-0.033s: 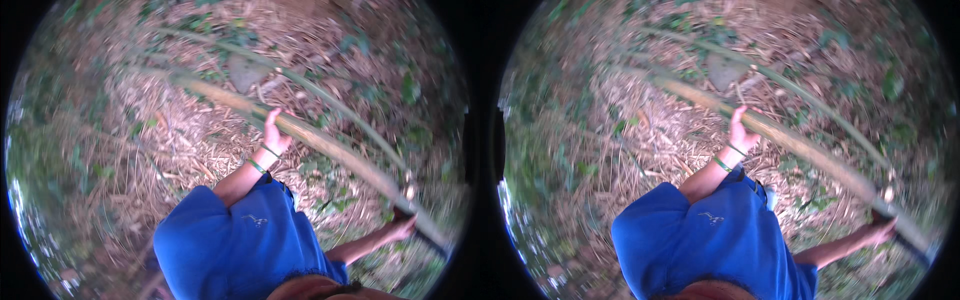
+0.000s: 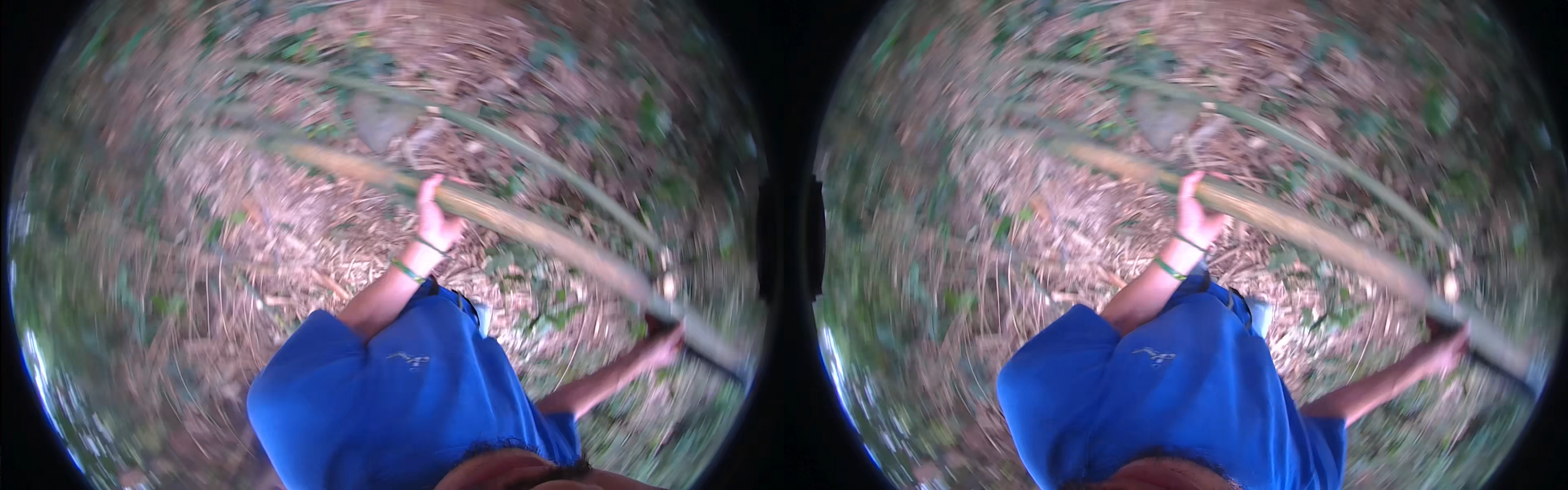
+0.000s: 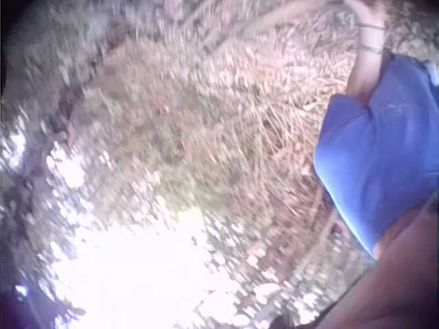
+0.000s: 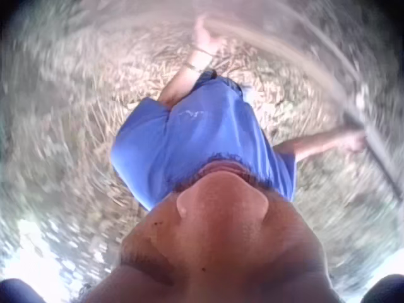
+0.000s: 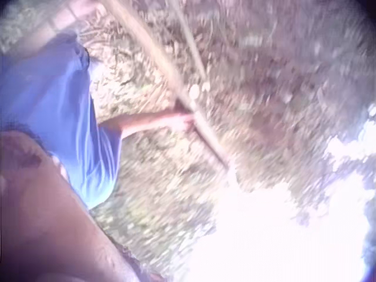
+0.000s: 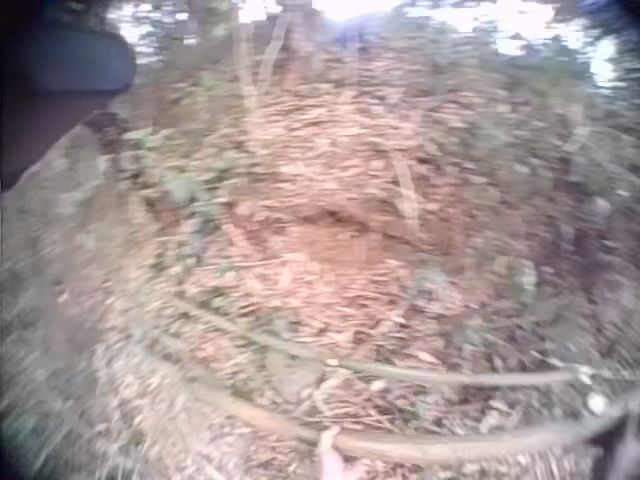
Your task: The person uses a machete to chop a bamboo stalk into smaller sections. They hold the bamboo with one hand and strike it with the machete in the other, repeating the process to segment the stalk.
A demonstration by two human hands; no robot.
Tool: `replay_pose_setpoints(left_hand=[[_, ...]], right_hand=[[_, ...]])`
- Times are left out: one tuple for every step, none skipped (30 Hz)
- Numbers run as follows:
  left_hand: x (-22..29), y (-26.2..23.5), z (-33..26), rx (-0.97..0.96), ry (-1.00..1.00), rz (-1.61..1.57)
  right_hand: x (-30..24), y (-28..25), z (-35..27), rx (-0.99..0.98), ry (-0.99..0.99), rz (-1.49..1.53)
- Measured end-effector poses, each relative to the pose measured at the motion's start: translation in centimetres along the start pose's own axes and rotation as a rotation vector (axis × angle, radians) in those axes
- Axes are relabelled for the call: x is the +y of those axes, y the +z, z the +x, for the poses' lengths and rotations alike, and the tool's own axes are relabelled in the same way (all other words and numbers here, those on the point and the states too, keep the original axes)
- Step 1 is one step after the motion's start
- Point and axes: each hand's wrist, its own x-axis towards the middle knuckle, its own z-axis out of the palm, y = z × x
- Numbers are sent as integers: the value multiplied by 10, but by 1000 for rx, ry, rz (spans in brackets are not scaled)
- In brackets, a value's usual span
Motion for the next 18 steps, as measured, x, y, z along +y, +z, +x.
replay_pose_setpoints(left_hand=[[0, -1, -1, 26, -34, -42], [-4, 0, -2, 58, 19, 49], [2, -28, 15, 10, -64, 30], [4, -45, 26, 46, -55, 89], [1, -55, 34, 97, -126, 40], [-8, -57, 45, 165, -87, 153], [-14, -73, 57, 155, -87, 186], [-26, -81, 69, 232, -125, 228], [-38, -83, 76, 286, -125, 315], [-50, -88, 82, 299, -157, 351], [-57, -97, 88, 317, -178, 382], [-54, -112, 95, 331, -202, 397], [-60, -122, 99, 352, -230, 409], [-68, -130, 104, 358, -265, 454], [-63, -148, 111, 363, -296, 478], [-53, -166, 125, 373, -329, 504], [-55, -177, 133, 380, -374, 520], [-67, -181, 133, 433, -360, 538]], right_hand=[[-1, 1, -2, -26, 1, -38], [-3, -1, -5, -39, -5, -76], [-3, 5, -8, -59, -2, -91], [7, 7, -9, -74, 19, -96], [14, 8, -9, -88, 40, -96], [20, 7, -6, -81, 54, -95], [25, 7, -9, -84, 67, -83], [56, -14, 13, -70, 101, -73], [71, -14, 11, -80, 122, -30], [89, -23, 18, -23, 128, -61], [102, -33, 18, -56, 141, -6], [112, -33, 7, -49, 125, -35], [122, -37, 5, -35, 107, -37], [127, -51, 2, -10, 135, -147], [123, -45, -12, -14, 181, -241], [115, -39, -31, -132, 149, -428], [108, -41, -42, -163, 121, -526], [107, -51, -53, -172, 145, -550]])
